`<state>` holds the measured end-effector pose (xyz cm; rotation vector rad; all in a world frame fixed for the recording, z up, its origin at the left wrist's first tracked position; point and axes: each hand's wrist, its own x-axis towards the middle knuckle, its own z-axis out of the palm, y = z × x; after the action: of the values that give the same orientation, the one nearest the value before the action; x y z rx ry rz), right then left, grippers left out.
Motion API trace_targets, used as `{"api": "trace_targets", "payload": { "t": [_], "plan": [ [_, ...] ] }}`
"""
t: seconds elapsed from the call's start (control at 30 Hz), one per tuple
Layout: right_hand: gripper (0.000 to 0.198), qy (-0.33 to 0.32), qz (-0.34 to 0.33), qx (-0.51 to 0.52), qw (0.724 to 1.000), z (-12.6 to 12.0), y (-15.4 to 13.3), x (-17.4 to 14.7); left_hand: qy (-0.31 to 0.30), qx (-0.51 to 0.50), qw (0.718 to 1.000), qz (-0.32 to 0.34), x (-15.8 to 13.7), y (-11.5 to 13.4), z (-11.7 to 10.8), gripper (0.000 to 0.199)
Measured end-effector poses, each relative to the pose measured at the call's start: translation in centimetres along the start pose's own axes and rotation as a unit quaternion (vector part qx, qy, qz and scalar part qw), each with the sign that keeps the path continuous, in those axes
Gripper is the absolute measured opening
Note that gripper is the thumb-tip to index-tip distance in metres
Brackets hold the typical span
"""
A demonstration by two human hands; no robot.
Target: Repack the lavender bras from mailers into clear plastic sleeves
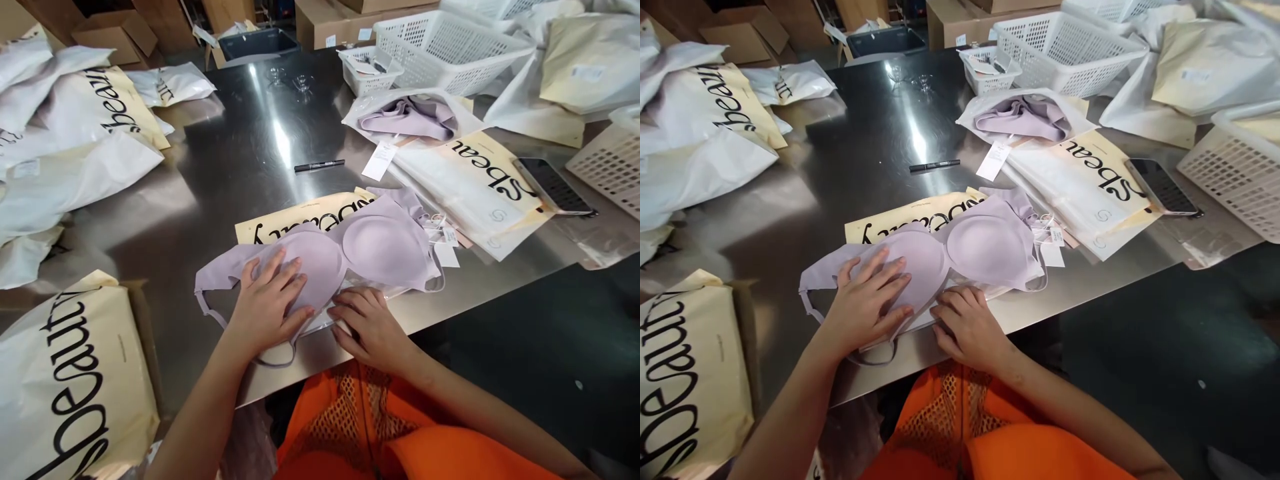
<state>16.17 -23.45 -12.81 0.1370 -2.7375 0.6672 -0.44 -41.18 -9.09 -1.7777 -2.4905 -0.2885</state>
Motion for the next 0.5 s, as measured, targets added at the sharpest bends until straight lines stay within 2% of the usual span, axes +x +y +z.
{"api": "trace_targets", "payload": {
  "t": [0.27,0.5],
  "plan": [
    [0.016,-0.005,0.020,-0.001,1.000,0.2,-0.1,-0.1,0.022,-0.007,1.000,0.013,0.1,0.5,0.0,0.042],
    [0.017,-0.014,0.018,-0.012,1.000,0.1,-0.1,0.0,0.021,-0.046,0.997,0.055,0.4,1.5,0.9,0.043]
  ]
}}
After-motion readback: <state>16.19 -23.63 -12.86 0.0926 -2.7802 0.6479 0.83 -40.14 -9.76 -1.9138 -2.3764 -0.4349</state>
